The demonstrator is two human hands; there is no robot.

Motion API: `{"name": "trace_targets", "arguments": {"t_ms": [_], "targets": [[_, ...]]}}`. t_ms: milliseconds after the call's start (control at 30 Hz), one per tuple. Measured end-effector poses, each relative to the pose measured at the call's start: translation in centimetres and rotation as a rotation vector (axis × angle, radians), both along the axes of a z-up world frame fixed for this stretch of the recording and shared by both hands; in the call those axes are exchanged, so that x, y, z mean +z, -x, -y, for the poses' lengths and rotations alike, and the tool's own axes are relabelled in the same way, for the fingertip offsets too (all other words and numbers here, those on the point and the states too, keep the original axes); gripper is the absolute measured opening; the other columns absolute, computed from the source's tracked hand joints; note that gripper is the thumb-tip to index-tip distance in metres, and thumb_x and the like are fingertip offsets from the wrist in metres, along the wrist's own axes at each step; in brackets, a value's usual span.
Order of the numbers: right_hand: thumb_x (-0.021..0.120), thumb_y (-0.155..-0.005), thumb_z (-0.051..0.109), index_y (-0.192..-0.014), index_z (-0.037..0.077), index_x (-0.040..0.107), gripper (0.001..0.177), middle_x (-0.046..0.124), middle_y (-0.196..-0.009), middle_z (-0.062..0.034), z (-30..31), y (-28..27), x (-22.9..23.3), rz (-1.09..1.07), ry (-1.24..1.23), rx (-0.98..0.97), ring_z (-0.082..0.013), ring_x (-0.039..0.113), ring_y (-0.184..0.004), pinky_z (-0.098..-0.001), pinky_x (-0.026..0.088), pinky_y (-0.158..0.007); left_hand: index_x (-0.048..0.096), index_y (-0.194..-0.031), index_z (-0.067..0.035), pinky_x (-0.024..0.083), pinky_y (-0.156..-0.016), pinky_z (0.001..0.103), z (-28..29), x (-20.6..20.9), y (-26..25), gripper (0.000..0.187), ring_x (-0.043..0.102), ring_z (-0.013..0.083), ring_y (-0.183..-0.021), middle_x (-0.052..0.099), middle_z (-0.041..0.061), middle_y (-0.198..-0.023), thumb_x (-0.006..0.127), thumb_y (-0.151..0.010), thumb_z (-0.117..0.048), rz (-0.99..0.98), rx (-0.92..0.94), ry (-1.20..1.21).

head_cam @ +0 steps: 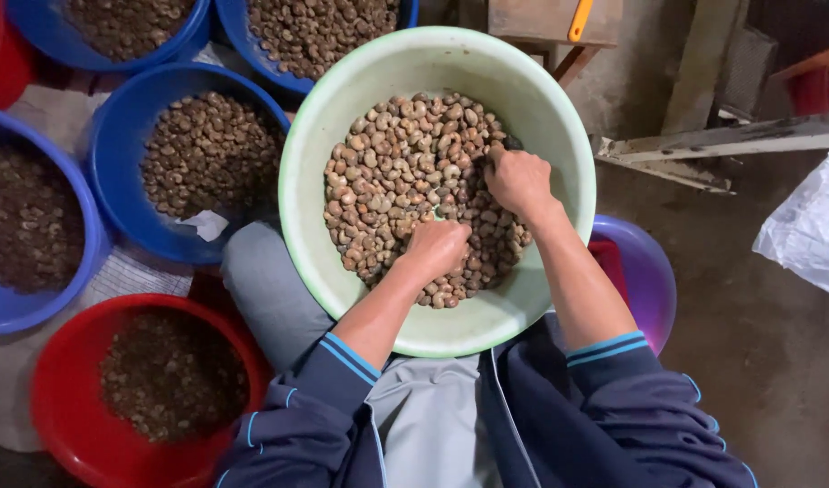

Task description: Sorting nuts by hand from a large bowl into a smaller tray while sitting on the floor

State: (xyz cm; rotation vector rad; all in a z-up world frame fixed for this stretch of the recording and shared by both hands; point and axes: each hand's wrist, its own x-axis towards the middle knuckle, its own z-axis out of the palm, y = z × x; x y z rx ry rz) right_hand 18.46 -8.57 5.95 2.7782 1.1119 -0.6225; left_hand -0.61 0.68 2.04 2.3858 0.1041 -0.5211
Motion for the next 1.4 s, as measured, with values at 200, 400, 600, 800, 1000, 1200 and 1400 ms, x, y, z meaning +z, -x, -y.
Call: {"name": "trace_targets", "arguments": {"t_ms": [200,400,600,800,1000,1200,1400], "targets": [[0.057,-0.088,0.016,-0.085,0.008,0.053,0.01,0.051,-0.076,-0.0091,0.2,3.6,5.6,-0.807,-0.81,-0.675,-0.0196,0.044,-0.056,-0.0316,0.041,-0.045,0.074,-0.097,-0.004,0.062,-0.071,0.054,-0.3,1.5,0.2,0.019,0.073,0.0371,-0.077,0.071,0.016,-0.082,0.063,-0.095,-0.02,0.007,-0.058,0.006],[0.054,-0.089,0.033,-0.112,0.01,0.06,0.033,0.057,-0.087,-0.0126,2.2,4.7,7.9,-1.342,-1.258,-0.937,-0.017,0.053,-0.063,-0.0283,0.04,-0.046,0.073,-0.103,0.001,0.061,-0.071,0.056,-0.5,2.2,0.2,0.024,0.073,0.0401,-0.081,0.072,0.02,-0.085,0.066,-0.092,-0.019,-0.051,-0.124,-0.016],[0.061,-0.098,0.046,-0.085,0.014,0.055,0.035,0.041,-0.071,0.0008,3.0,4.8,7.8,-1.216,-1.3,-1.174,-0.0113,0.04,-0.057,-0.0238,0.032,-0.046,0.072,-0.103,0.002,0.061,-0.07,0.057,0.3,1.9,0.1,0.025,0.073,0.0397,-0.079,0.073,0.02,-0.081,0.069,-0.09,-0.019,-0.019,-0.143,-0.087],[0.062,-0.099,0.049,-0.083,0.013,0.056,0.04,0.05,-0.071,-0.0018,3.6,5.6,8.8,-1.188,-1.25,-1.302,-0.015,0.052,-0.061,-0.0236,0.037,-0.047,0.07,-0.1,0.006,0.06,-0.075,0.059,0.1,4.0,0.3,0.027,0.072,0.047,-0.087,0.072,0.027,-0.087,0.066,-0.089,-0.018,0.005,-0.022,-0.028],[0.065,-0.101,0.039,-0.094,0.007,0.063,0.033,0.058,-0.074,-0.0082,5.3,6.4,7.5,-1.061,-1.252,-1.298,-0.0202,0.063,-0.064,-0.0279,0.05,-0.046,0.071,-0.107,0.004,0.056,-0.085,0.06,-2.0,8.6,0.3,0.031,0.07,0.0491,-0.098,0.074,0.027,-0.094,0.06,-0.094,-0.023,-0.049,0.354,0.228],[0.056,-0.104,0.029,-0.123,0.01,0.072,0.031,0.075,-0.104,-0.0176,4.1,5.3,6.2,-0.378,-0.633,-0.401,-0.0389,0.074,-0.091,-0.0527,0.059,-0.072,0.072,-0.107,-0.005,0.056,-0.071,0.041,-3.3,7.3,0.1,0.035,0.069,0.0223,-0.071,0.07,0.01,-0.069,0.059,-0.102,-0.037,-0.037,0.593,0.402],[0.047,-0.099,0.018,-0.111,0.001,0.066,0.028,0.071,-0.092,-0.0228,1.3,4.7,-5.7,0.089,-0.246,-0.04,-0.0424,0.074,-0.075,-0.06,0.054,-0.061,0.073,-0.111,-0.005,0.054,-0.064,0.037,-3.0,7.4,0.2,0.029,0.065,0.02,-0.065,0.07,0.013,-0.071,0.059,-0.103,-0.03,0.002,0.627,0.353]]}}
